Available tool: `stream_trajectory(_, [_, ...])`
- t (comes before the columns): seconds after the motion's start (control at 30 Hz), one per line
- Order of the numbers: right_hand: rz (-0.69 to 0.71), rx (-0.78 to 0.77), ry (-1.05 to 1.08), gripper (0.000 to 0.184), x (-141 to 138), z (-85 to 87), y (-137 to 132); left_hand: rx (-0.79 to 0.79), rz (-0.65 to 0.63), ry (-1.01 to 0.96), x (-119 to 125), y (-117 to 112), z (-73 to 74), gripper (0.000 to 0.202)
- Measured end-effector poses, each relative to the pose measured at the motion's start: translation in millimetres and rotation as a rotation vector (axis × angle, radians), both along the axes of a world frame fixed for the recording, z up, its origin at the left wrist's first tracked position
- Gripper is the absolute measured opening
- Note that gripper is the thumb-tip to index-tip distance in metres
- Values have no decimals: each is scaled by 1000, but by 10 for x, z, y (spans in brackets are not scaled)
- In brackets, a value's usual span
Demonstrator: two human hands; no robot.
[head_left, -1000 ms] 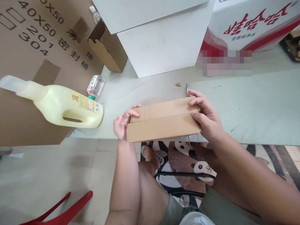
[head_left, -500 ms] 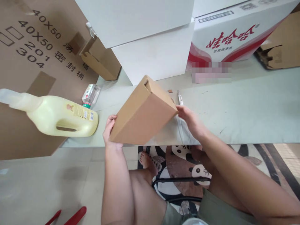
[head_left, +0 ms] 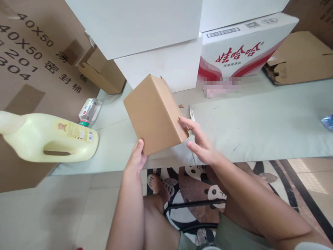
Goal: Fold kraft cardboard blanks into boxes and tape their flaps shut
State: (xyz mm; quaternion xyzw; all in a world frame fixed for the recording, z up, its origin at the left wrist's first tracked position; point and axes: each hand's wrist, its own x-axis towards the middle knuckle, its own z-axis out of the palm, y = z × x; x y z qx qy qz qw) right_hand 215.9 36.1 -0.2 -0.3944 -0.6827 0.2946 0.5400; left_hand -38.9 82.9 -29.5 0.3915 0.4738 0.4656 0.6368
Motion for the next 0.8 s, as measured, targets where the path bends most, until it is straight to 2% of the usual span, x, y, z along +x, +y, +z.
stream_trajectory(0.07, [-17,105,-49,51,-15,99,-35,-69,-56,-17,27,-15,21,64])
stream_trajectory(0.13, [-29,173,-80,44,-33,197,-73,-148,-171,-51,79,-37,75,68])
stream_trajectory(0.2, [-41,218,-82,42,-46,262,-106,-240,-295,-43,137,-56,144,67])
stream_trajectory(0.27, [-65,249,-75,45,-49,276,-123,-325,-378,38,177,-60,200,58])
stream_trajectory(0.37, [-118,196,-104,45,-28,216,-114,-357,-441,243,190,-27,233,48])
stream_trajectory(0.43, [-173,99,-122,37,-3,159,-87,-312,-421,387,183,10,225,49])
stream_trajectory(0.47, [-191,62,-124,33,7,135,-70,-261,-350,446,182,28,218,49])
stream_trajectory(0.53, [-179,58,-125,30,11,108,-35,-46,-72,498,193,55,211,51])
stream_trajectory(0.6, [-86,127,-130,30,-16,104,-12,313,236,459,227,61,226,56])
stream_trajectory(0.63, [-22,161,-132,30,-40,108,-9,497,315,446,251,57,242,56])
stream_trajectory(0.7, [96,190,-125,32,-91,117,-16,760,303,494,307,39,283,51])
stream_trajectory(0.77, [139,166,-89,35,-112,112,-23,858,246,574,358,17,318,45])
stream_trajectory(0.8, [100,135,-62,35,-100,101,-19,872,242,595,377,8,327,43])
